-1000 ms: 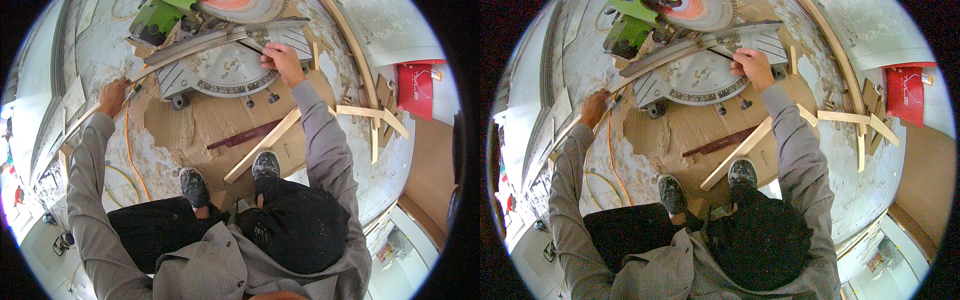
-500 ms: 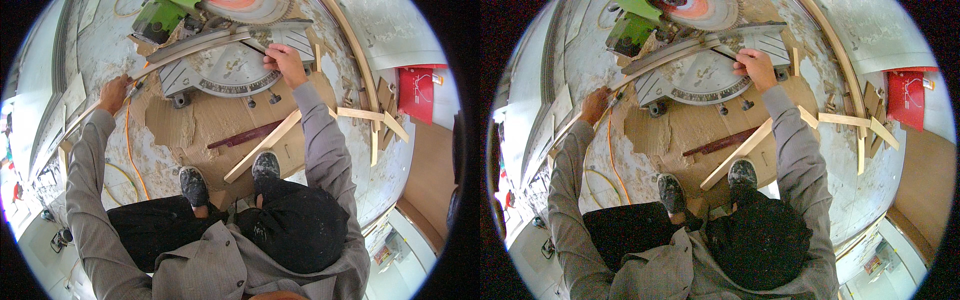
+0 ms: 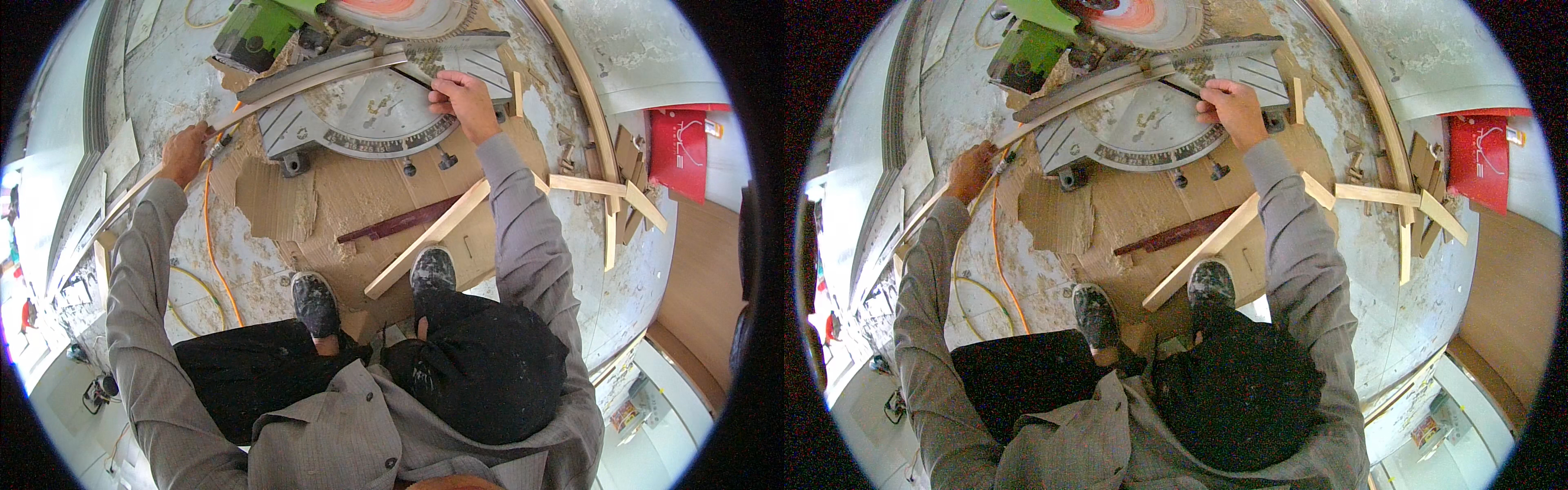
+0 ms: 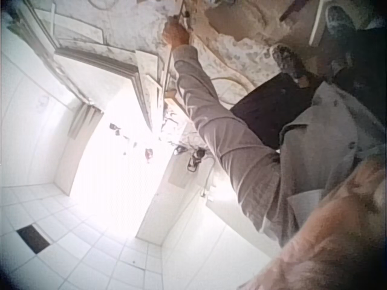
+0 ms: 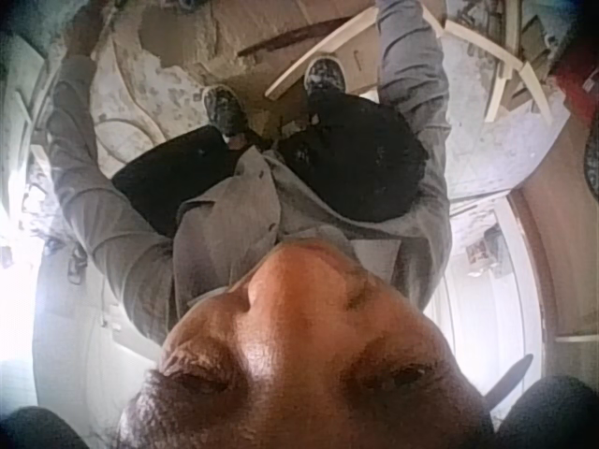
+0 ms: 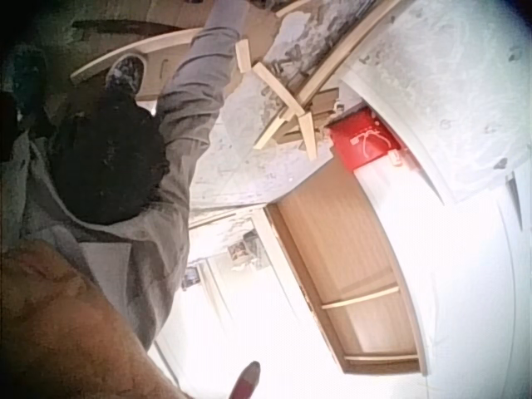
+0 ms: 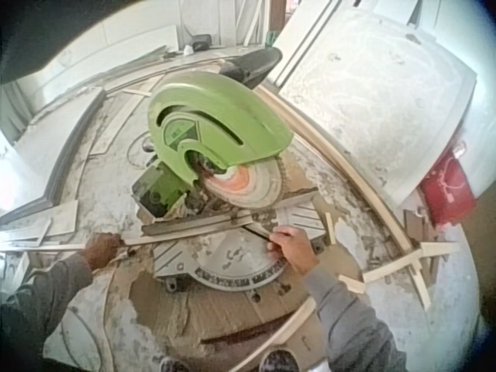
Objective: The person measures and marks a wooden strip with a tape measure and pencil, then uses a miter saw to cut the strip. They carry the cut piece to a window area, measure the window frame, and mark the strip again before returning to the saw to make another cut.
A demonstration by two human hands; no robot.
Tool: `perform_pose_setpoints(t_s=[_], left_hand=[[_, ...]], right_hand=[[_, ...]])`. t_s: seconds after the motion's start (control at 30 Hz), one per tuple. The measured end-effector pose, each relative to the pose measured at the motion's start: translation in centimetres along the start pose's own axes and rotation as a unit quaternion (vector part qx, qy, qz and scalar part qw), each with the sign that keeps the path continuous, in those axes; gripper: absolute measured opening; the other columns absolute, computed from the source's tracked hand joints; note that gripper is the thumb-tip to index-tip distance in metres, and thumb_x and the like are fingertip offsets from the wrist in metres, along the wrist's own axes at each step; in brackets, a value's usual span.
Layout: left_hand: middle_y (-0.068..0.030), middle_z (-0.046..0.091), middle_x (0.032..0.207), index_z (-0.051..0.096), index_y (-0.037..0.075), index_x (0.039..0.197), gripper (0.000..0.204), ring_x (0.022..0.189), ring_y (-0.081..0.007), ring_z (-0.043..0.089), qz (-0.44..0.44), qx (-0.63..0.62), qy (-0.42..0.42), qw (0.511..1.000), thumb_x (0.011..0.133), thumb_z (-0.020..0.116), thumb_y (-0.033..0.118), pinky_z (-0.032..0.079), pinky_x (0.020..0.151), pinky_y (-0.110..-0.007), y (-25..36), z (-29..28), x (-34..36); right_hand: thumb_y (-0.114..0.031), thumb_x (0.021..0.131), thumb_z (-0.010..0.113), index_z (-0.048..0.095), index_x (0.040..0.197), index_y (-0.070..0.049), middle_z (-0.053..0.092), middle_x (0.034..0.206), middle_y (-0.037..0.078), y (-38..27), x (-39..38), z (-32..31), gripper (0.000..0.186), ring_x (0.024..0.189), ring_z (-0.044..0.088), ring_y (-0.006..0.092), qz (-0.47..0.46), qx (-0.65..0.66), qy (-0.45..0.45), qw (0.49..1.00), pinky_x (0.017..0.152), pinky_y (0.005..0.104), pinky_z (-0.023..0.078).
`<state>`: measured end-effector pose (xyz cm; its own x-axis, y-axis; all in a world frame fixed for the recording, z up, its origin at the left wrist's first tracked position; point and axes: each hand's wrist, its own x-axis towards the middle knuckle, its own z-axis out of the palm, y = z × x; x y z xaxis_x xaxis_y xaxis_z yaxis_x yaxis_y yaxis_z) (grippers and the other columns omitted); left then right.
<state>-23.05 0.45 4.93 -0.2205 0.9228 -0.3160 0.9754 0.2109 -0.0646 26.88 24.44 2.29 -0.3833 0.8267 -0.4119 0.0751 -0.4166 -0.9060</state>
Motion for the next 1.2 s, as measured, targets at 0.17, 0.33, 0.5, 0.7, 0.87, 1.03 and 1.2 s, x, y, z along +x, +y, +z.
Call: perform_pose_setpoints(t_s=[0.17, 0.33, 0.5, 0.7, 0.87, 1.03, 1.2], left_hand=[[-0.0154, 0.073, 0.112, 0.062, 0.016, 0.121, 0.028, 0.102, -0.0422, 0.07, -0.003, -0.003, -0.004, 1.0, 0.093, 0.064, 0.012, 0.055, 0.085, -0.054, -0.3, 0.5, 0.2], [-0.016, 0.072, 0.113, 0.062, 0.013, 0.121, 0.026, 0.102, -0.0426, 0.07, -0.005, -0.003, -0.001, 1.0, 0.094, 0.063, 0.013, 0.054, 0.083, -0.054, 0.0, 0.3, 0.0], [-0.0168, 0.072, 0.106, 0.063, 0.01, 0.116, 0.02, 0.1, -0.0398, 0.07, -0.009, 0.009, -0.007, 1.0, 0.097, 0.063, 0.015, 0.054, 0.086, -0.053, 2.0, -1.3, -0.3], [-0.019, 0.071, 0.105, 0.062, 0.009, 0.116, 0.02, 0.1, -0.0416, 0.07, -0.001, 0.008, 0.01, 1.0, 0.1, 0.057, 0.019, 0.053, 0.087, -0.055, 0.6, 0.0, -0.4], [-0.0207, 0.072, 0.109, 0.061, 0.008, 0.118, 0.021, 0.103, -0.0418, 0.07, -0.006, -0.013, -0.004, 1.0, 0.1, 0.052, 0.011, 0.053, 0.088, -0.054, 1.1, 0.1, -0.3], [-0.0212, 0.072, 0.114, 0.061, 0.009, 0.12, 0.024, 0.105, -0.0419, 0.07, 0.005, -0.016, 0.002, 1.0, 0.098, 0.051, 0.008, 0.053, 0.089, -0.053, -0.1, 0.9, -0.2], [-0.0212, 0.071, 0.115, 0.06, 0.008, 0.122, 0.026, 0.106, -0.0429, 0.069, -0.001, -0.013, -0.013, 1.0, 0.098, 0.05, 0.007, 0.053, 0.09, -0.053, 0.1, 0.6, 0.1]], right_hand=[[-0.013, 0.097, 0.07, 0.062, 0.126, 0.008, 0.071, 0.096, 0.009, 0.1, 0.1, 0.0, 0.037, 0.081, 0.071, 0.0157, 0.002, 0.001, 0.002, 1.0, 0.068, 0.0287, 0.063], [-0.013, 0.096, 0.07, 0.062, 0.127, 0.008, 0.071, 0.094, 0.009, -0.1, 0.1, 0.1, 0.038, 0.079, 0.07, 0.0155, 0.001, -0.002, 0.003, 1.0, 0.068, 0.0285, 0.063], [-0.013, 0.096, 0.07, 0.06, 0.129, 0.01, 0.071, 0.096, 0.009, 0.0, 0.0, -0.2, 0.041, 0.081, 0.07, 0.0155, 0.0, -0.006, 0.007, 1.0, 0.068, 0.029, 0.063], [-0.013, 0.097, 0.07, 0.058, 0.131, 0.011, 0.07, 0.1, 0.01, -0.2, -0.1, 0.1, 0.044, 0.083, 0.07, 0.0156, -0.003, -0.008, -0.007, 1.0, 0.069, 0.0294, 0.064], [-0.014, 0.097, 0.07, 0.059, 0.13, 0.01, 0.07, 0.097, 0.01, -0.2, -0.1, 0.0, 0.042, 0.081, 0.07, 0.0155, -0.005, -0.006, -0.002, 1.0, 0.069, 0.0291, 0.063], [-0.014, 0.097, 0.069, 0.061, 0.127, 0.008, 0.071, 0.092, 0.009, -0.3, -0.2, 0.2, 0.038, 0.077, 0.069, 0.0153, -0.002, -0.004, 0.004, 1.0, 0.068, 0.0283, 0.063], [-0.013, 0.097, 0.069, 0.061, 0.127, 0.008, 0.071, 0.092, 0.009, -0.1, -0.1, 0.1, 0.037, 0.077, 0.07, 0.0155, -0.005, -0.002, 0.007, 1.0, 0.067, 0.0286, 0.063]])
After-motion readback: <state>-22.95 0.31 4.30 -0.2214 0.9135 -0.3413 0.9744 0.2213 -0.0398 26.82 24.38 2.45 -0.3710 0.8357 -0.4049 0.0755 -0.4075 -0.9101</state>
